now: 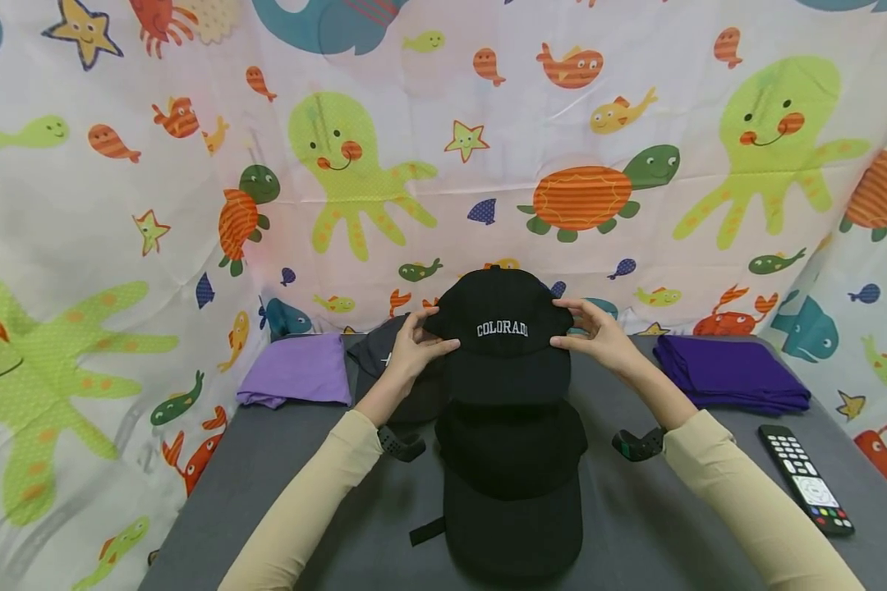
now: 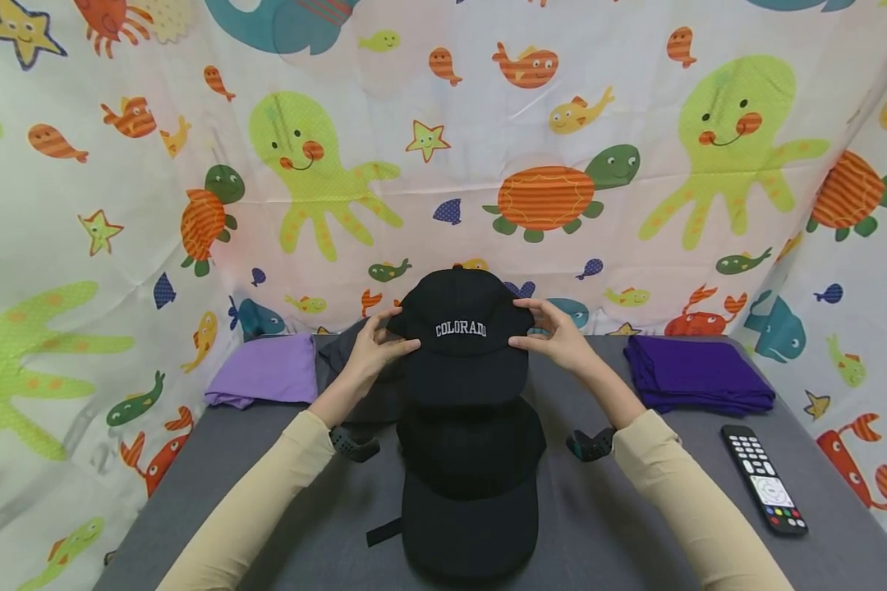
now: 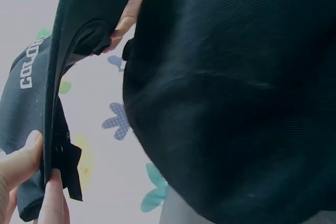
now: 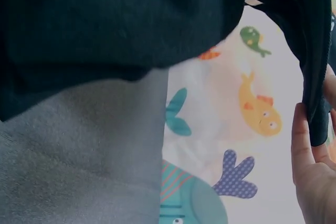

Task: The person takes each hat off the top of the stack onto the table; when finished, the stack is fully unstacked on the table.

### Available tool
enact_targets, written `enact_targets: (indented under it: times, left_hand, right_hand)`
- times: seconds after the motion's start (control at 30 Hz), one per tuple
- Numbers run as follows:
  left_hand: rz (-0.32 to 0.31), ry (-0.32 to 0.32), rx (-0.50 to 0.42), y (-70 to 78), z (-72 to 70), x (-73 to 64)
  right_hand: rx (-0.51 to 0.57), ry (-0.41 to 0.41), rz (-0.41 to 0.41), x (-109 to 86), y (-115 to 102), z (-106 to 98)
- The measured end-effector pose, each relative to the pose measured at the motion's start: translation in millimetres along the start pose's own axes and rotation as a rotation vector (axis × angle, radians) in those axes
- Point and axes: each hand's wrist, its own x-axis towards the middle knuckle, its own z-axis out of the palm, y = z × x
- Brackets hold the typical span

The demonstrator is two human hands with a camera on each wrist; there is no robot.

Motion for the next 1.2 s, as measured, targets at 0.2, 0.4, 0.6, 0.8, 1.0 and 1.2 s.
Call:
enact_targets:
  times: [0.2,0.4,0.6,0.8,1.0,1.2]
  left_hand:
    - [0.013,0.020,0.021,-2.8,3.3,19.3]
    - [0.059,0.032,0.087,-11.6,8.2,36.4]
    - [0.042,0.069,0.103,-20.7,14.7,50.3]
    - [0.041,0.083,0.116,-21.1,20.3,65.4]
    - [0.101,0.084,0.169,-23.6,26.0,77.1]
    - [0.071,0.076,0.184,-41.1,29.5,80.3]
  right_hand:
    - [0.022,0.021,-0.024,10.6,-2.9,-0.7]
    - [0.021,0.045,-0.009,25.5,11.2,-4.4]
    - [-0.028,0.044,0.069,38.5,30.6,-8.7]
    - [-0.033,0.084,0.101,48.0,41.8,-10.6]
    - [-0.068,0.101,0.066,52.7,47.1,-12.8]
    - [-0.048,0.081,0.039,52.7,60.3,-8.5]
